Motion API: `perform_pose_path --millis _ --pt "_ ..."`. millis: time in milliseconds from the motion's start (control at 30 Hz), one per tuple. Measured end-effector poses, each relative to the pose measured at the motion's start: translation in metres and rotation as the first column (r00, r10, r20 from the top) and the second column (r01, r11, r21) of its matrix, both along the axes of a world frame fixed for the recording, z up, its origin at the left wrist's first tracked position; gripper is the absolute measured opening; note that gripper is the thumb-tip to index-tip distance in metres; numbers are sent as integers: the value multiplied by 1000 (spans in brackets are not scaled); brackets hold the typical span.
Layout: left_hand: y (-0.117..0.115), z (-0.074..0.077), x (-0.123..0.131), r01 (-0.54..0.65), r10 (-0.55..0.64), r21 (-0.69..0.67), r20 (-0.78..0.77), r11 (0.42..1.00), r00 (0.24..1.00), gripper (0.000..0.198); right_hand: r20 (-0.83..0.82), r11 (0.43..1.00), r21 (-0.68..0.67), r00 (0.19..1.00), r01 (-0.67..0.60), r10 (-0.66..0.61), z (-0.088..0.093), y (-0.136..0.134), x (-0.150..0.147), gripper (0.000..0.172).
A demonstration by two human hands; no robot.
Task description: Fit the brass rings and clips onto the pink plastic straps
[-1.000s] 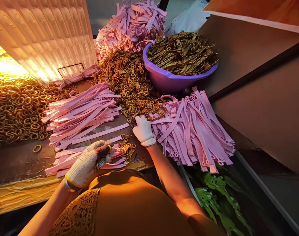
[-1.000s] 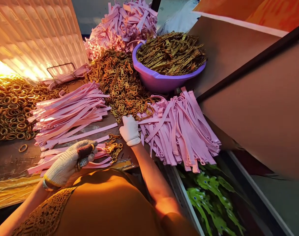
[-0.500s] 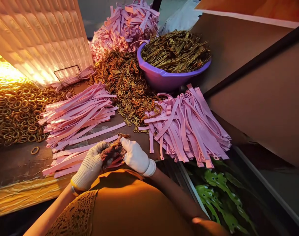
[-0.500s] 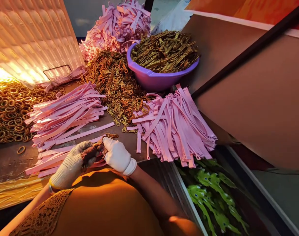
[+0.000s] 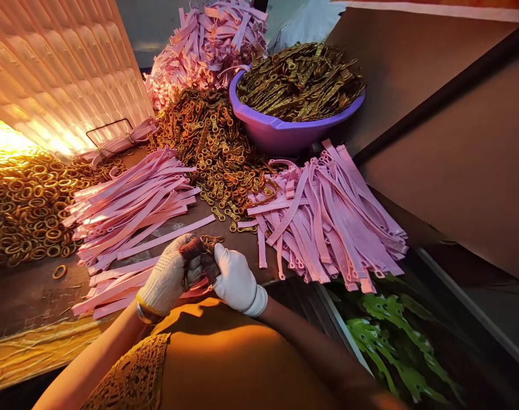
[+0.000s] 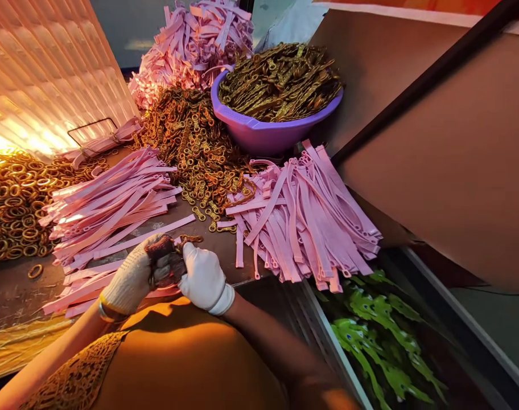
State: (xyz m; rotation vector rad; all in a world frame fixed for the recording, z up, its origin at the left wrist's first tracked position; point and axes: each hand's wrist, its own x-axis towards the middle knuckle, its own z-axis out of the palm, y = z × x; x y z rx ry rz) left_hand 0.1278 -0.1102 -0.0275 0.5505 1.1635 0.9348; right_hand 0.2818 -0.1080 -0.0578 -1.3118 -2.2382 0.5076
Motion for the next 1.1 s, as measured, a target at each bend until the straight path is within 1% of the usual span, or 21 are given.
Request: perform_pose_path --millis 67,100,133,200,233,267,300,333,433,467,500,533,567,633,667,733,800,900,1000,1067,1100 --pt "19 -7 -2 144 -124 98 -180 985 976 25 -9 989 -125 997 80 -82 -8 5 7 18" --pt "31 -11 -4 228 -159 176 -337 958 928 18 -7 981 -146 991 129 -132 -13 9 11 20" --pt "43 -15 -5 325 -158 244 -524 914 837 14 -10 973 -143 983 180 -183 -18 12 15 26" --pt "68 -23 -4 492 -60 276 -825 826 562 35 -32 958 -105 962 266 -271 -29 17 22 44" --pt "79 -27 -2 542 -19 246 -899 804 437 47 -51 954 -89 955 286 -291 -34 19 24 52" --pt "88 -31 1 568 -13 202 -936 798 351 56 -78 955 -76 953 288 -294 -38 20 25 57" --pt "96 -34 4 575 -27 163 -951 802 307 61 -112 960 -65 954 272 -277 -39 21 25 58" --pt "101 -36 7 573 -49 135 -955 808 294 62 -154 969 -53 957 241 -246 -40 23 25 58" --pt "101 -32 7 586 -74 118 -953 802 293 50 -255 992 3 959 127 -122 -31 28 23 46" --pt "96 -27 4 593 -81 122 -949 796 305 44 -254 995 14 963 102 -95 -26 29 22 42" --pt "89 -21 -1 590 -111 123 -932 798 345 38 -239 996 15 968 84 -78 -22 31 21 41" --pt "80 -14 -7 569 -165 119 -891 814 422 31 -218 998 9 974 65 -62 -17 31 20 41" --pt "71 -8 -14 529 -226 114 -814 841 535 24 -199 999 -2 979 36 -36 -12 32 19 43" --pt "50 5 -27 417 -300 86 -567 905 767 15 -177 999 -11 983 -47 44 -2 31 14 50" --pt "39 9 -32 355 -289 69 -448 932 846 21 -157 996 -8 984 -85 83 3 30 10 50" --pt "20 15 -40 255 -223 53 -335 966 915 34 -66 992 2 989 -130 130 12 26 1 45" --pt "6 17 -43 222 -198 34 -336 974 921 41 79 990 24 987 -140 138 19 21 -8 35" --pt "-7 15 -46 269 -223 55 -414 961 882 44 324 978 123 939 -166 118 24 12 -20 23" --pt "-11 10 -47 340 -197 156 -569 927 799 27 461 946 244 884 -215 82 21 7 -26 32" --pt "-10 6 -47 418 -155 253 -669 872 727 8 472 930 289 879 -225 66 17 6 -27 35" --pt "-10 4 -47 453 -136 293 -697 842 704 7 466 931 294 883 -217 58 16 5 -27 36"
